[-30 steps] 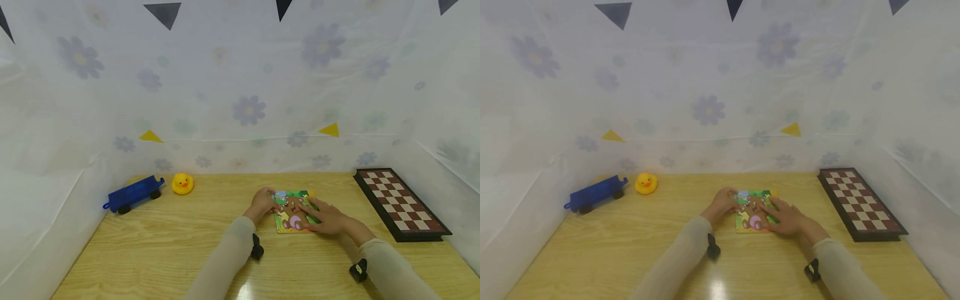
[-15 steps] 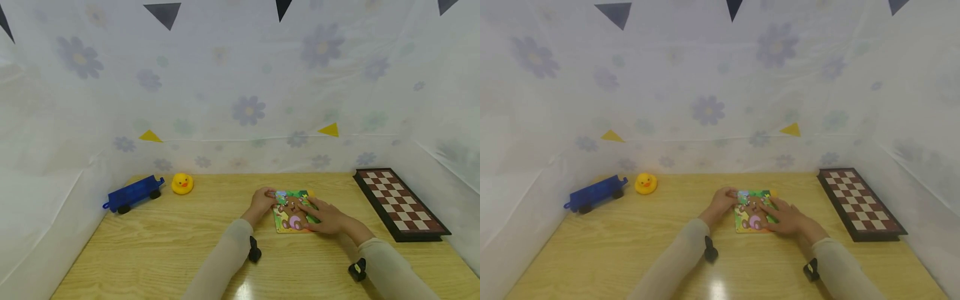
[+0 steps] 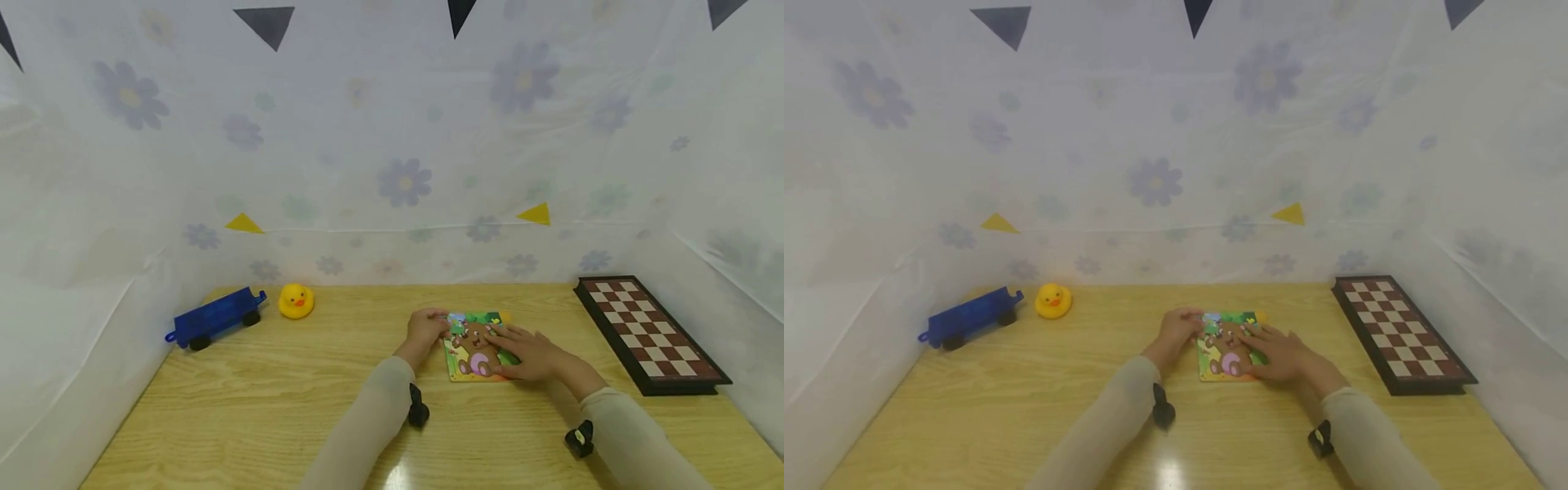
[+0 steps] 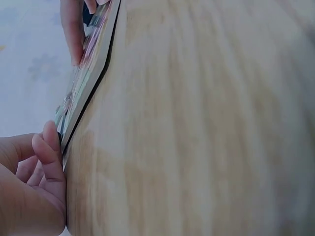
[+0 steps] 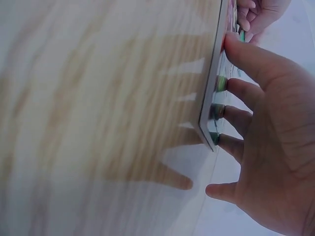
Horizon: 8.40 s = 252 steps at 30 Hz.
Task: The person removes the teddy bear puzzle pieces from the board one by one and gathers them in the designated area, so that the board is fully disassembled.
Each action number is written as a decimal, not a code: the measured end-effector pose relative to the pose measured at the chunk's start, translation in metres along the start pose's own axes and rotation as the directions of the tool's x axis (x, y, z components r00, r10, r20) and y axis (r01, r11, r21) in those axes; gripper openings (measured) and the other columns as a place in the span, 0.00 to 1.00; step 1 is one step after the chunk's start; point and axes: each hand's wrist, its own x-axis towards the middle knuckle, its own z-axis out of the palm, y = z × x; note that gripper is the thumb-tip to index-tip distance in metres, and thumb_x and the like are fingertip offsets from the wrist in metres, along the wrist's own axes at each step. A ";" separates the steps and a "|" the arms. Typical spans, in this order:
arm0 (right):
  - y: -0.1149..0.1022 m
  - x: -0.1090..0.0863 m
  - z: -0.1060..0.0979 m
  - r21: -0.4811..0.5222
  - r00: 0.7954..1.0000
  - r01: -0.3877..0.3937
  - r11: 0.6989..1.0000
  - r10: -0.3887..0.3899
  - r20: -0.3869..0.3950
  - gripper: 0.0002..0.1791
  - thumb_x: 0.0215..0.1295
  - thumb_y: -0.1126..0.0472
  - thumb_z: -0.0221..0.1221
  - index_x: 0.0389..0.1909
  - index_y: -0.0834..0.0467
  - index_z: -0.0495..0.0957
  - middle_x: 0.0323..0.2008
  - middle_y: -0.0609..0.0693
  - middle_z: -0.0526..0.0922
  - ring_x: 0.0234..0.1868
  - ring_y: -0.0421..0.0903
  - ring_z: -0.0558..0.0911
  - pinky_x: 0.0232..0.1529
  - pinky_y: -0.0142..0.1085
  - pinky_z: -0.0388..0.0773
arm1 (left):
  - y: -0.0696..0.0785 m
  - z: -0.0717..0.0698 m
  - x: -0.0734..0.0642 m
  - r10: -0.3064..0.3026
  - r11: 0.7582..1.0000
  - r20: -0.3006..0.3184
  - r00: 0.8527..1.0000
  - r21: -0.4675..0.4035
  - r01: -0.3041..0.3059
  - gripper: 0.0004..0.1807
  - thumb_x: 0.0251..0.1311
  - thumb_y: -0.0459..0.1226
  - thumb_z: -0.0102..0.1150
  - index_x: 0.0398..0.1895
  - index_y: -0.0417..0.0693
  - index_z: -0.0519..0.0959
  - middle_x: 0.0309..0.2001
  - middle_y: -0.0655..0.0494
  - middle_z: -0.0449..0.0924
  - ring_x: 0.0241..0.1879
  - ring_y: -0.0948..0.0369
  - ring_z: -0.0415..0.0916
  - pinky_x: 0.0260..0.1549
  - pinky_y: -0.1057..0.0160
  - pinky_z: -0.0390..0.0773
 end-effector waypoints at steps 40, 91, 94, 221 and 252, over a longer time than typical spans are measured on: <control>0.012 -0.002 0.006 0.089 0.998 -0.049 0.995 0.046 0.031 0.54 0.63 0.34 0.53 0.71 0.72 0.43 0.70 0.72 0.40 0.69 0.69 0.44 0.57 0.74 0.40 | 0.008 -0.007 0.006 -0.187 0.977 0.055 0.981 -0.091 0.191 0.15 0.55 0.25 0.62 0.46 0.43 0.84 0.32 0.48 0.85 0.22 0.62 0.81 0.21 0.70 0.81; 0.017 0.002 0.011 0.072 0.995 -0.084 0.994 0.080 0.056 0.54 0.63 0.34 0.52 0.72 0.70 0.42 0.72 0.69 0.39 0.71 0.66 0.43 0.60 0.72 0.41 | 0.013 -0.080 0.029 -0.155 0.976 -0.078 0.985 -0.167 0.141 0.17 0.58 0.25 0.60 0.52 0.38 0.80 0.39 0.38 0.83 0.18 0.67 0.78 0.14 0.75 0.74; 0.016 0.002 0.012 0.065 0.996 -0.081 0.995 0.078 0.051 0.54 0.63 0.34 0.52 0.72 0.70 0.42 0.72 0.69 0.40 0.71 0.66 0.44 0.60 0.72 0.42 | 0.012 -0.081 0.028 -0.154 0.976 -0.074 0.985 -0.165 0.141 0.17 0.58 0.26 0.61 0.52 0.40 0.80 0.40 0.38 0.83 0.18 0.67 0.78 0.14 0.75 0.75; 0.009 0.001 0.003 0.041 0.994 -0.080 0.996 0.076 0.076 0.48 0.65 0.35 0.50 0.74 0.59 0.44 0.71 0.70 0.39 0.69 0.70 0.48 0.59 0.74 0.45 | 0.015 0.009 -0.007 -0.025 0.999 0.256 0.966 0.047 0.013 0.19 0.65 0.34 0.55 0.57 0.36 0.74 0.52 0.46 0.76 0.50 0.55 0.74 0.48 0.60 0.78; 0.009 0.002 0.006 0.134 0.991 -0.103 0.986 0.091 0.094 0.54 0.64 0.35 0.52 0.74 0.63 0.36 0.72 0.69 0.33 0.71 0.68 0.38 0.59 0.74 0.35 | 0.000 0.030 0.005 -0.106 0.984 0.022 0.994 -0.138 0.108 0.08 0.57 0.27 0.61 0.39 0.38 0.85 0.37 0.48 0.85 0.28 0.65 0.81 0.32 0.69 0.82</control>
